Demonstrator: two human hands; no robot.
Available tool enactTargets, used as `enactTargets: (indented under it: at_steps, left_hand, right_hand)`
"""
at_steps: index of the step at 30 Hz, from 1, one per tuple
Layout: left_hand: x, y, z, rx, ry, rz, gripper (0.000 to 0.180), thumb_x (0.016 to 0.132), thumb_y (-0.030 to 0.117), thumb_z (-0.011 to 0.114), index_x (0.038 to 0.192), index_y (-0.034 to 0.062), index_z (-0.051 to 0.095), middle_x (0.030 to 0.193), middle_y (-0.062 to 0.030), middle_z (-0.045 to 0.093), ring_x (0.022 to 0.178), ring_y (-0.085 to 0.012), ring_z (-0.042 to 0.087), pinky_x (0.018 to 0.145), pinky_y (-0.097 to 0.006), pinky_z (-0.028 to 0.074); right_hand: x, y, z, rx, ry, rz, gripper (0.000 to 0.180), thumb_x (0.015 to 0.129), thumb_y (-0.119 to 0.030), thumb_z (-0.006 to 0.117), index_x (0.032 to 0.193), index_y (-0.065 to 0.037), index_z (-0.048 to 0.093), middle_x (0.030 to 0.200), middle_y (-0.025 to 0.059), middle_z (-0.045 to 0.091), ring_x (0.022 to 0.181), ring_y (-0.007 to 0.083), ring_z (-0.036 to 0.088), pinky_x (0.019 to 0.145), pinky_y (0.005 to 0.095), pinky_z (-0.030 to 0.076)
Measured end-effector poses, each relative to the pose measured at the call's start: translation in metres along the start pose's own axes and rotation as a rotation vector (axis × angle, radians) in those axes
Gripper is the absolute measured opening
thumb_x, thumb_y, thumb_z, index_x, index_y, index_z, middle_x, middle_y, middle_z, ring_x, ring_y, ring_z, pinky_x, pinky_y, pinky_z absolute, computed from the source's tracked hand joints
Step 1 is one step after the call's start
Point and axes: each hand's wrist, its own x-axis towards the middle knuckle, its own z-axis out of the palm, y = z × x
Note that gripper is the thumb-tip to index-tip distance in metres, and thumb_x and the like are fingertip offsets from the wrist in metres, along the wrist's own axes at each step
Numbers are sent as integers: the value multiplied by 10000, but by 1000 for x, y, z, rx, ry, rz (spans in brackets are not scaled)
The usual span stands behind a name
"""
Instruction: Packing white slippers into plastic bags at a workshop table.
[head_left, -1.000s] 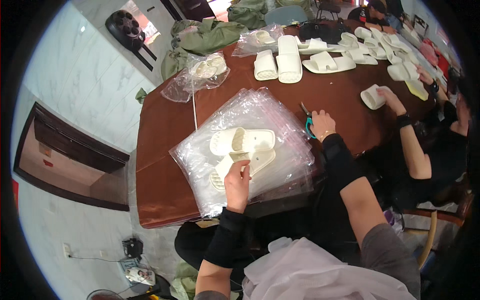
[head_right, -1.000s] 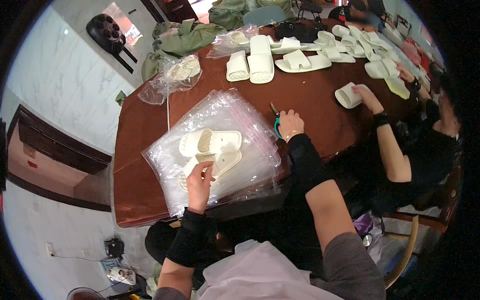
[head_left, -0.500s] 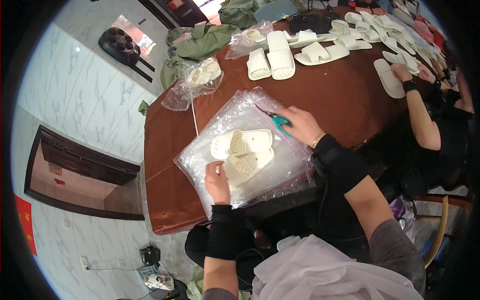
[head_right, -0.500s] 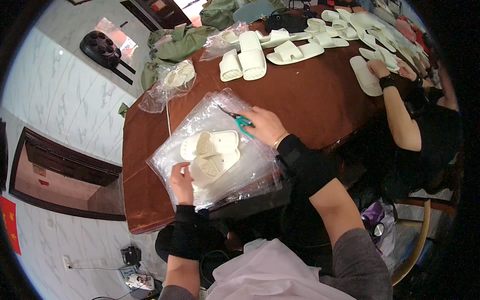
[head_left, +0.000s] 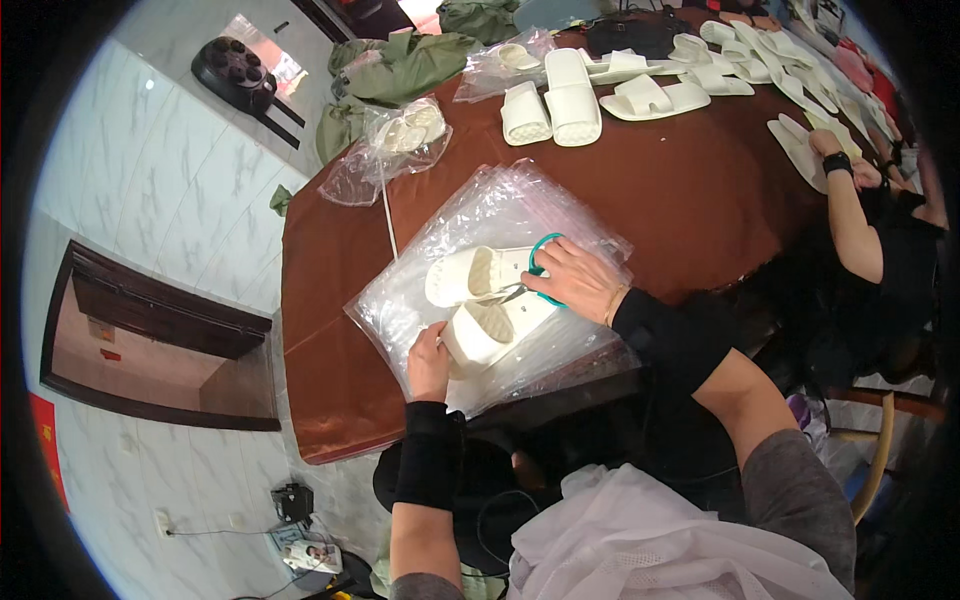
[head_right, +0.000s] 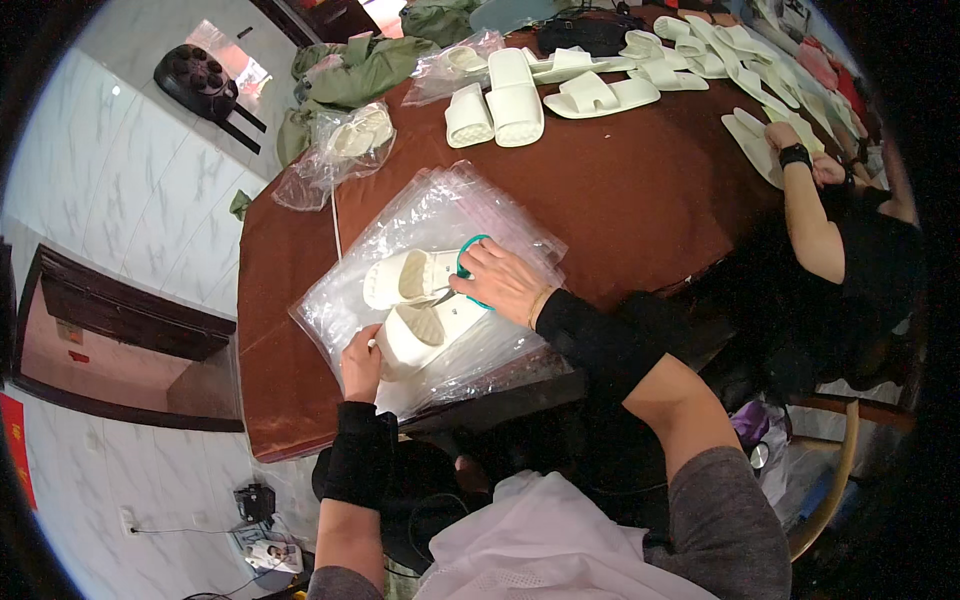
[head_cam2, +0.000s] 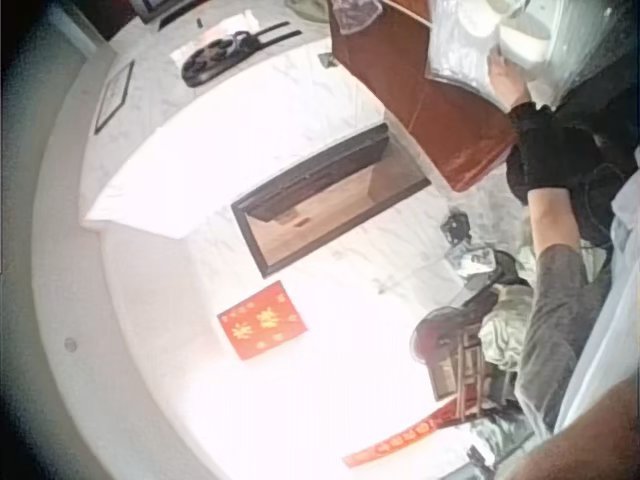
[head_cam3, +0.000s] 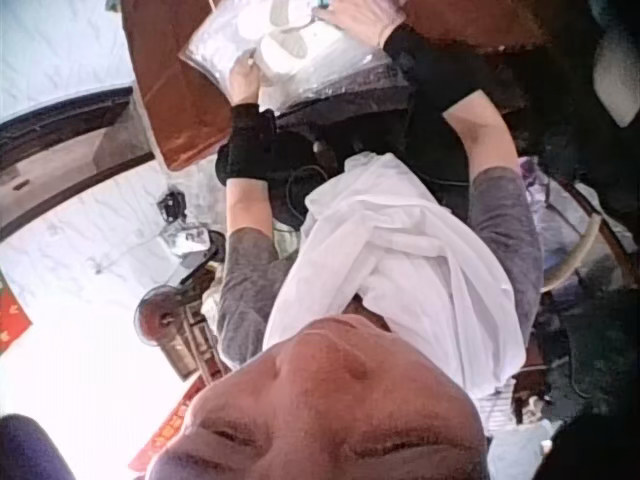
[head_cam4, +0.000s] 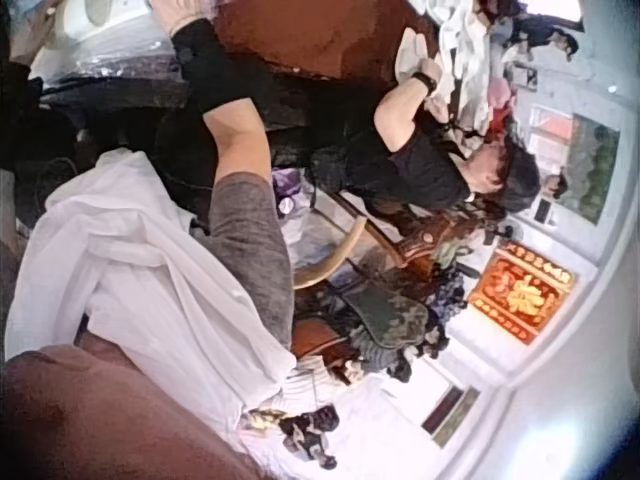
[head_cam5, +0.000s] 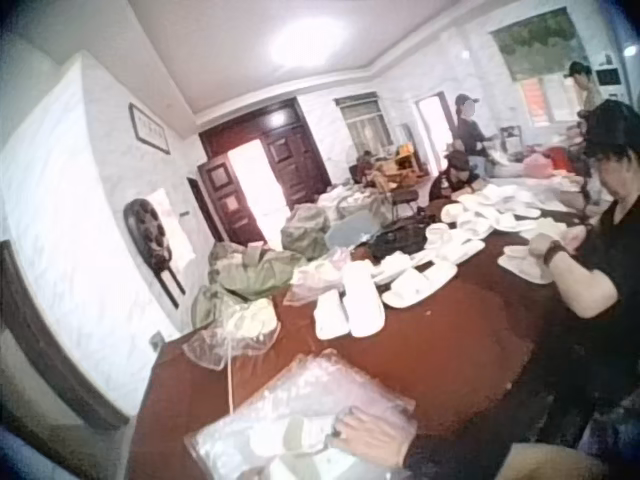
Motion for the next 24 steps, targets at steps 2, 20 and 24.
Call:
enactTargets:
  at_steps: [2, 20, 24]
  left_hand:
    - [0, 0, -1, -17, 6, -7, 295, 808, -12, 555, 1083, 36, 653, 951, -184, 674, 768, -328, 660, 706, -375, 516]
    - [-2, -6, -21, -46, 29, -47, 225, 800, -7, 607, 1010, 51, 659, 825, -148, 608, 738, -315, 625, 663, -402, 500]
    - [-11, -3, -68, 22, 144, -16, 224, 782, -22, 635, 987, 62, 665, 806, -123, 609, 710, -272, 621, 660, -370, 501]
  right_hand:
    - [1, -4, 0, -25, 33, 24, 271, 831, -139, 536, 1086, -123, 627, 959, 80, 562, 990, 225, 533, 909, 352, 416]
    - [8, 0, 1, 137, 38, 303, 316, 780, -154, 636, 1096, -144, 616, 887, 96, 581, 890, 258, 574, 744, 380, 459]
    - [-32, 51, 6, 139, 74, 601, 298, 793, -156, 638, 1088, -132, 605, 919, 150, 614, 929, 343, 595, 798, 454, 492]
